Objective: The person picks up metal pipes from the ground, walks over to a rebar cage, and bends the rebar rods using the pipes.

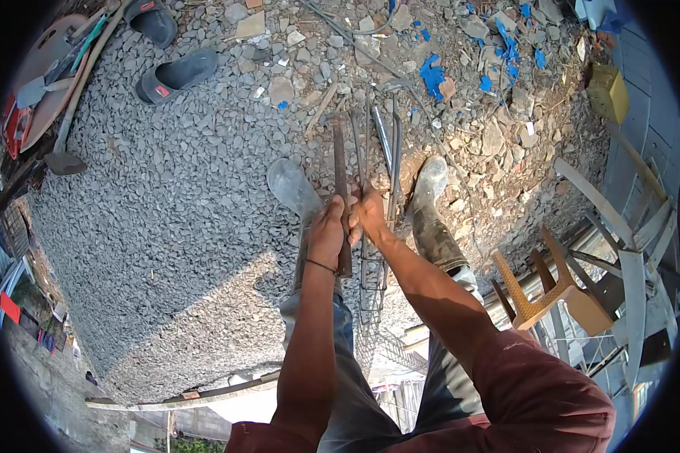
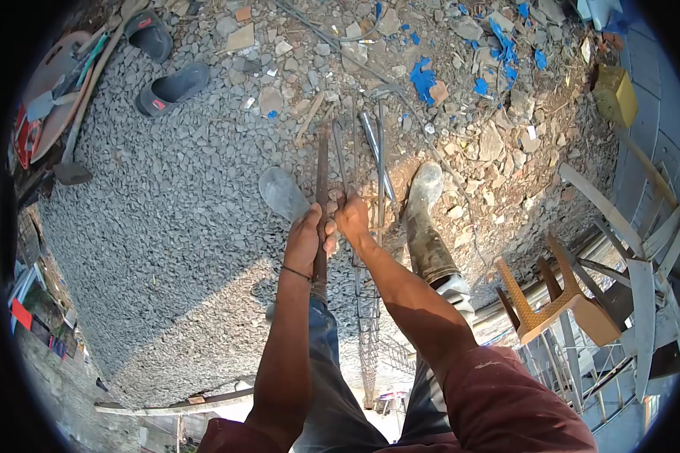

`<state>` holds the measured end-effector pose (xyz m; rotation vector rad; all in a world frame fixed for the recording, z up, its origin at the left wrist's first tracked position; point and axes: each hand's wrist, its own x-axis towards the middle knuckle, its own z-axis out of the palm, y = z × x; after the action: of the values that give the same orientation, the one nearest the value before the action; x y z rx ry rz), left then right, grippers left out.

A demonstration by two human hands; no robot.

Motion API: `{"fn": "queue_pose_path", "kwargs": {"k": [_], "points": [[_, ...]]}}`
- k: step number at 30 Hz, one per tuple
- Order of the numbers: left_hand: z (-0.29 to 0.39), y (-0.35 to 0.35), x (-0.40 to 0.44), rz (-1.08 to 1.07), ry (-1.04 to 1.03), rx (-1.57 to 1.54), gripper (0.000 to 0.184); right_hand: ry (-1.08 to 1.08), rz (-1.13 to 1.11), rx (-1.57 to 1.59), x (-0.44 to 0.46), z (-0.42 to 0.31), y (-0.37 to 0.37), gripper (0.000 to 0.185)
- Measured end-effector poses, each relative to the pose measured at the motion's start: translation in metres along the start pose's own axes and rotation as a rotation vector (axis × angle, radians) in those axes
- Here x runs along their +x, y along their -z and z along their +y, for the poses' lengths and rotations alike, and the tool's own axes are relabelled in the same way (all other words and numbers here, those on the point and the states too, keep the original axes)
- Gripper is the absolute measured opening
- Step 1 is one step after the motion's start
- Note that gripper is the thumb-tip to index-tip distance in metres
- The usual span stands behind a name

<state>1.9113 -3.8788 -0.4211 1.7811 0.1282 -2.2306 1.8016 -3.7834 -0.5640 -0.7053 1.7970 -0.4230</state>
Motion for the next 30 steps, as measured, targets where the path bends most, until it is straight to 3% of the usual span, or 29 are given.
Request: {"fn": "queue_pose_path", "kwargs": {"k": [3, 5, 6, 10, 13, 15, 16, 18, 19, 21, 23, 27, 30], "points": [[0.011, -0.018, 0.003, -0.015, -0.015, 0.037, 0.045, -0.204, -0.155, 0.572, -0.016, -0.005, 0.011, 0.022], [0.014, -0.021, 0.003, -0.025, -0.005, 0.02, 0.042, -0.263, -0.206, 0.779, -0.008, -0.005, 0.013, 0.021], [0.018, -0.028, -0.001, 0.023, -0.01, 0.057, 0.039, -0.271, -0.22, 0.571, 0.001, 0.007, 0.009, 0.022], [0.018, -0.06, -0.03, 0.133, -0.182, 0.119, 0.032, -0.208, -0.22, 0.318, -0.01, -0.043, 0.039, 0.024], [0.029, -0.08, -0.056, 0.063, -0.243, 0.205, 0.031, -0.125, -0.28, 0.64, -0.016, -0.013, 0.02, 0.025], [0.016, -0.094, -0.053, 0.058, -0.297, 0.245, 0.03, -0.349, -0.289, 0.899, -0.017, 0.001, 0.009, 0.027], [0.014, -0.108, -0.056, 0.055, -0.247, 0.226, 0.029, -0.423, -0.287, 0.981, -0.018, 0.0, 0.008, 0.028], [0.001, -0.123, -0.052, 0.06, -0.171, 0.192, 0.027, -0.092, -0.051, 0.522, -0.03, -0.005, 0.009, 0.026], [-0.011, -0.124, -0.046, 0.057, -0.177, 0.187, 0.027, -0.04, -0.034, 0.445, -0.031, -0.007, 0.013, 0.027], [-0.034, -0.12, -0.033, 0.195, -0.208, 0.329, 0.028, -0.069, -0.165, 0.537, -0.026, -0.008, 0.024, 0.027], [-0.044, -0.111, -0.018, 0.185, -0.181, 0.36, 0.027, -0.107, -0.278, 0.618, -0.022, -0.005, 0.035, 0.028], [-0.035, -0.107, -0.002, 0.16, -0.122, 0.167, 0.027, -0.144, -0.395, 0.664, -0.022, -0.004, 0.046, 0.029], [-0.034, -0.089, 0.014, 0.037, 0.098, -0.153, 0.032, -0.148, -0.441, 0.664, -0.017, -0.004, 0.046, 0.03]]}}
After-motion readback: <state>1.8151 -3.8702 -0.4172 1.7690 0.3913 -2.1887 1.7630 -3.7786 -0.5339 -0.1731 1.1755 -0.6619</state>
